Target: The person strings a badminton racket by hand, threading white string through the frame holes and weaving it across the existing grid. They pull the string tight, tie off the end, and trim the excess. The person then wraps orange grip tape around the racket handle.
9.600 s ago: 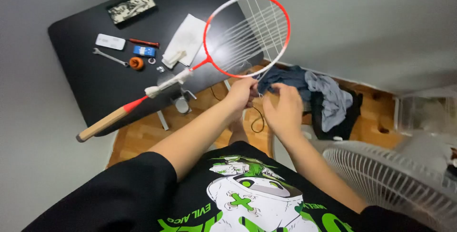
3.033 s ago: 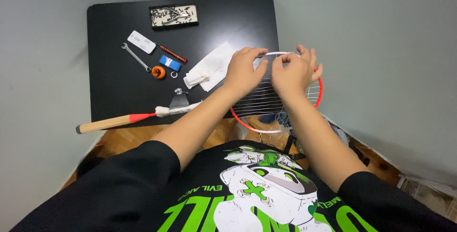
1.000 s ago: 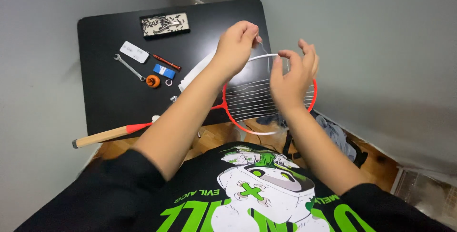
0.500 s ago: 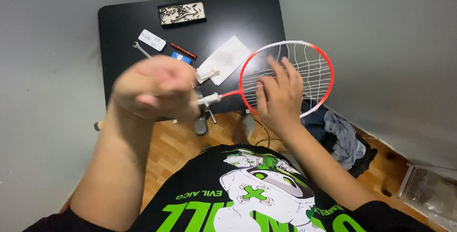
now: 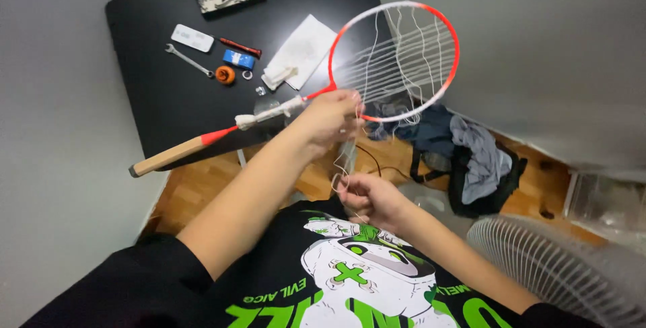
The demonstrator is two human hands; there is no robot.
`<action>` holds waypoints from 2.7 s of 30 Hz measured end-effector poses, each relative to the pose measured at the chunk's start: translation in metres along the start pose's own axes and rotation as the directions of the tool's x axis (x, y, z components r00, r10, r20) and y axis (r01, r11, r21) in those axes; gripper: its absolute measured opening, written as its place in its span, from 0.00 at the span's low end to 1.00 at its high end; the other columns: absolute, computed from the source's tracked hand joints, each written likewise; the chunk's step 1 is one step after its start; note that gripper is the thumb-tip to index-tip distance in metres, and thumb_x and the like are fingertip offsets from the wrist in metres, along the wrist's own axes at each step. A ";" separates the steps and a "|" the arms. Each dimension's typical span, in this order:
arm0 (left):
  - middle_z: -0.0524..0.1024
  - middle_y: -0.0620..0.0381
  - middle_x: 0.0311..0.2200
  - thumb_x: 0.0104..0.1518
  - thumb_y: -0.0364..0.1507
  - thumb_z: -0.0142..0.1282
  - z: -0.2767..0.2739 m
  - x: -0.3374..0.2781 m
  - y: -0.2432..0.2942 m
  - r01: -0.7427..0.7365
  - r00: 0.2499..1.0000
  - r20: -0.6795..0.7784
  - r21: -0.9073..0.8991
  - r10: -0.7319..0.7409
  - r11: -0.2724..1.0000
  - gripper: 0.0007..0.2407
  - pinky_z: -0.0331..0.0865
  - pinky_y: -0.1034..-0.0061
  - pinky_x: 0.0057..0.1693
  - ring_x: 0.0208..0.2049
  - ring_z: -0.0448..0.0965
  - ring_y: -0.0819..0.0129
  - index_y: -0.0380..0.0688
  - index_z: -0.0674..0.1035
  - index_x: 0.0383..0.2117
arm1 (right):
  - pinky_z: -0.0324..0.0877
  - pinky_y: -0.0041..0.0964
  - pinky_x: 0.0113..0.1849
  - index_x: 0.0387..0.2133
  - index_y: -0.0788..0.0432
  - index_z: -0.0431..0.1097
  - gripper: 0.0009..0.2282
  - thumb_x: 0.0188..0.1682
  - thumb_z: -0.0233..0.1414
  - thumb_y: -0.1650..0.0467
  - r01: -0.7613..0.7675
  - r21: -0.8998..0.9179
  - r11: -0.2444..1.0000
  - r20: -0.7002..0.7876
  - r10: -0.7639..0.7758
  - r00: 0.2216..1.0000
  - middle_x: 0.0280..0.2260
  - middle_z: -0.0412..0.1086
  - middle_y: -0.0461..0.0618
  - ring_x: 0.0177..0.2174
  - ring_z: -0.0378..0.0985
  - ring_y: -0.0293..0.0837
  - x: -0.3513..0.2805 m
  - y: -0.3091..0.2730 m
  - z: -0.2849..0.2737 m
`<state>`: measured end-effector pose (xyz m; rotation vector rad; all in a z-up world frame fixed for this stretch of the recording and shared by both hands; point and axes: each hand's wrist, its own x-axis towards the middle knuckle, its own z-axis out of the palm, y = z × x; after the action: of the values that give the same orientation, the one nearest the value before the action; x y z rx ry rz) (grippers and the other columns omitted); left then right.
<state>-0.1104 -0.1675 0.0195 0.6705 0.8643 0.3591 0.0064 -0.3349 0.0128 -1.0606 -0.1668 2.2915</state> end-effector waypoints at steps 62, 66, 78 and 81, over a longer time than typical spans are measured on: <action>0.75 0.64 0.29 0.65 0.35 0.50 -0.084 -0.051 -0.051 -0.256 0.966 0.150 0.648 0.209 0.717 0.10 0.69 0.77 0.41 0.32 0.70 0.77 0.42 0.79 0.34 | 0.56 0.33 0.25 0.25 0.58 0.65 0.13 0.59 0.45 0.66 0.387 -0.792 0.472 -0.362 -0.874 0.324 0.20 0.57 0.42 0.22 0.57 0.33 0.015 0.011 0.004; 0.74 0.62 0.30 0.67 0.34 0.51 -0.056 0.004 -0.039 -0.525 0.815 0.183 0.633 0.550 0.569 0.10 0.71 0.74 0.43 0.35 0.71 0.74 0.40 0.77 0.34 | 0.63 0.30 0.29 0.28 0.60 0.68 0.12 0.58 0.46 0.66 0.240 -0.922 0.304 -0.246 -0.939 0.242 0.20 0.63 0.42 0.24 0.63 0.32 -0.011 0.019 -0.005; 0.57 0.63 0.17 0.61 0.20 0.40 -0.053 0.112 -0.025 -0.034 0.997 0.037 -0.565 0.066 0.825 0.09 0.48 0.77 0.20 0.13 0.50 0.75 0.48 0.63 0.24 | 0.70 0.37 0.42 0.50 0.62 0.66 0.19 0.45 0.58 0.71 0.071 -0.995 0.065 -0.072 -0.992 -0.099 0.45 0.66 0.52 0.38 0.73 0.42 0.014 -0.021 -0.050; 0.63 0.60 0.22 0.66 0.24 0.41 -0.031 0.052 0.016 -0.069 0.992 -0.122 -0.504 0.008 0.861 0.06 0.47 0.80 0.21 0.14 0.50 0.78 0.44 0.66 0.30 | 0.71 0.35 0.34 0.55 0.57 0.59 0.22 0.48 0.57 0.72 0.439 -0.773 0.458 -0.476 -0.876 0.076 0.43 0.66 0.48 0.30 0.74 0.38 0.009 -0.053 -0.065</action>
<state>-0.1039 -0.1151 -0.0142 0.1736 0.8197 0.6420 0.0743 -0.2954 -0.0181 -1.7463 -0.6535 0.5941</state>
